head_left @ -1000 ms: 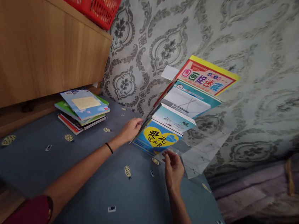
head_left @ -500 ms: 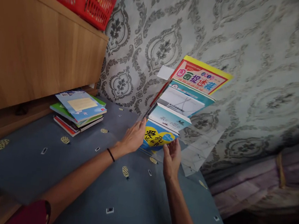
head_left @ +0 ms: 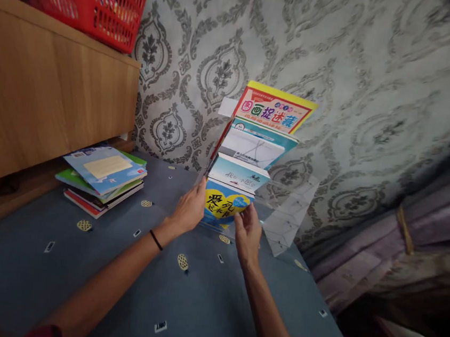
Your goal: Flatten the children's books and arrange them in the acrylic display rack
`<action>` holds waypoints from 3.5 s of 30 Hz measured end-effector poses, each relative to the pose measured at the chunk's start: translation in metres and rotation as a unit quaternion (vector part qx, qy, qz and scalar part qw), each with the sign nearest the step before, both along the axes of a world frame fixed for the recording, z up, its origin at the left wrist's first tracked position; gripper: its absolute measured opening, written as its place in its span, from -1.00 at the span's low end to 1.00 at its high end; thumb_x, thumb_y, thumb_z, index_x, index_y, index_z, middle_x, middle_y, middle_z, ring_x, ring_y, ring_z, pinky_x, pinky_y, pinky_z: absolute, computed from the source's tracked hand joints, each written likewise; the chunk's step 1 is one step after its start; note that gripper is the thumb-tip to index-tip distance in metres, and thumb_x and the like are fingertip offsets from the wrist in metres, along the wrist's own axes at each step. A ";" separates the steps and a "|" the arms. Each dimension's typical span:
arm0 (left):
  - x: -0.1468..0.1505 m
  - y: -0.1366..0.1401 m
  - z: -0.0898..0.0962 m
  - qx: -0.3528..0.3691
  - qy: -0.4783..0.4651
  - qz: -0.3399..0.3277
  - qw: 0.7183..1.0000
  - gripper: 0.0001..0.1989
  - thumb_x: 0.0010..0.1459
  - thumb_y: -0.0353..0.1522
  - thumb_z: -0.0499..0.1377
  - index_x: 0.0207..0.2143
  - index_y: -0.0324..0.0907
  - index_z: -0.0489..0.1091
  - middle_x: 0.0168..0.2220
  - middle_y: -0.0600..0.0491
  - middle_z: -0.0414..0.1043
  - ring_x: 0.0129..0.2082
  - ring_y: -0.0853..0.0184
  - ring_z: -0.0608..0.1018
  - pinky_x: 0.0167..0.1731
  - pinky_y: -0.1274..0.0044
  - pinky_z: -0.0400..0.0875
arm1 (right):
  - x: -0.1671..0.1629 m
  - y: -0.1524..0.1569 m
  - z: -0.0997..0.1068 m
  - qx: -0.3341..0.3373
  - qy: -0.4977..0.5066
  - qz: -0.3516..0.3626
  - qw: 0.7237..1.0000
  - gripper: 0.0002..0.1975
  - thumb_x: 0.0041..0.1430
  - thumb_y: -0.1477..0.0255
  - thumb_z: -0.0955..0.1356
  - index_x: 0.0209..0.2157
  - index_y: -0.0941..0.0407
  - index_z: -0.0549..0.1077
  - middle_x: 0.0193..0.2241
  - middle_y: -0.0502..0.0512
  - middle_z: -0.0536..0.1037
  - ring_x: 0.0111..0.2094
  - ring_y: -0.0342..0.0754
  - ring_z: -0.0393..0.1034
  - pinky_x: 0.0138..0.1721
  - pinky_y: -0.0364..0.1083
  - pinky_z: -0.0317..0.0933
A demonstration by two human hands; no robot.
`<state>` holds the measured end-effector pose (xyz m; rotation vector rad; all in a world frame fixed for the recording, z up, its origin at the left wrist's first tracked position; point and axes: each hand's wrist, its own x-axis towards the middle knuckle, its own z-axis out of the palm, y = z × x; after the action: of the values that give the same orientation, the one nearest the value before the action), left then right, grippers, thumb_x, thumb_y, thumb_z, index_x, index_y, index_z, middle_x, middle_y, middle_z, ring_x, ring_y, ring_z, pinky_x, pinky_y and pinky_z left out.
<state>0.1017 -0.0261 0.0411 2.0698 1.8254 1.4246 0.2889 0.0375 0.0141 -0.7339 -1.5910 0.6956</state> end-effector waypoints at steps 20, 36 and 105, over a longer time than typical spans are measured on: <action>-0.005 0.007 -0.005 0.051 -0.028 -0.009 0.998 -0.37 0.27 -0.46 -0.03 0.39 -0.33 0.02 0.30 -0.29 0.27 0.29 0.06 0.37 0.23 0.18 0.33 | -0.003 0.005 0.003 -0.048 0.042 -0.017 0.998 -0.40 0.16 0.19 0.38 0.21 0.10 0.36 0.16 0.31 0.48 0.16 0.20 0.39 0.13 0.20 0.30; -0.053 -0.025 -0.033 -0.009 0.079 0.063 0.995 -0.45 0.31 -0.43 -0.02 0.33 -0.32 0.12 0.21 -0.28 0.39 0.21 0.10 0.47 0.21 0.19 0.36 | 0.007 -0.058 -0.031 -0.044 -0.042 -0.092 0.994 -0.49 0.28 0.15 0.28 0.16 0.10 0.33 0.13 0.34 0.46 0.04 0.18 0.45 0.00 0.20 0.39; -0.068 -0.197 -0.071 -0.130 -0.356 0.126 0.917 -0.45 0.21 -0.21 0.24 0.19 -0.24 0.28 0.21 -0.26 0.36 0.24 0.06 0.42 0.17 0.22 0.40 | -0.017 -0.145 -0.022 -0.370 0.057 0.272 0.887 -0.53 -0.06 0.08 0.55 -0.20 0.11 0.58 -0.34 0.13 0.69 -0.23 0.18 0.60 -0.20 0.14 0.52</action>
<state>0.0342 -0.2233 -0.0298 1.0089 1.8366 1.5859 0.2722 -0.1080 -0.0082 -0.7571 -1.4093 1.7895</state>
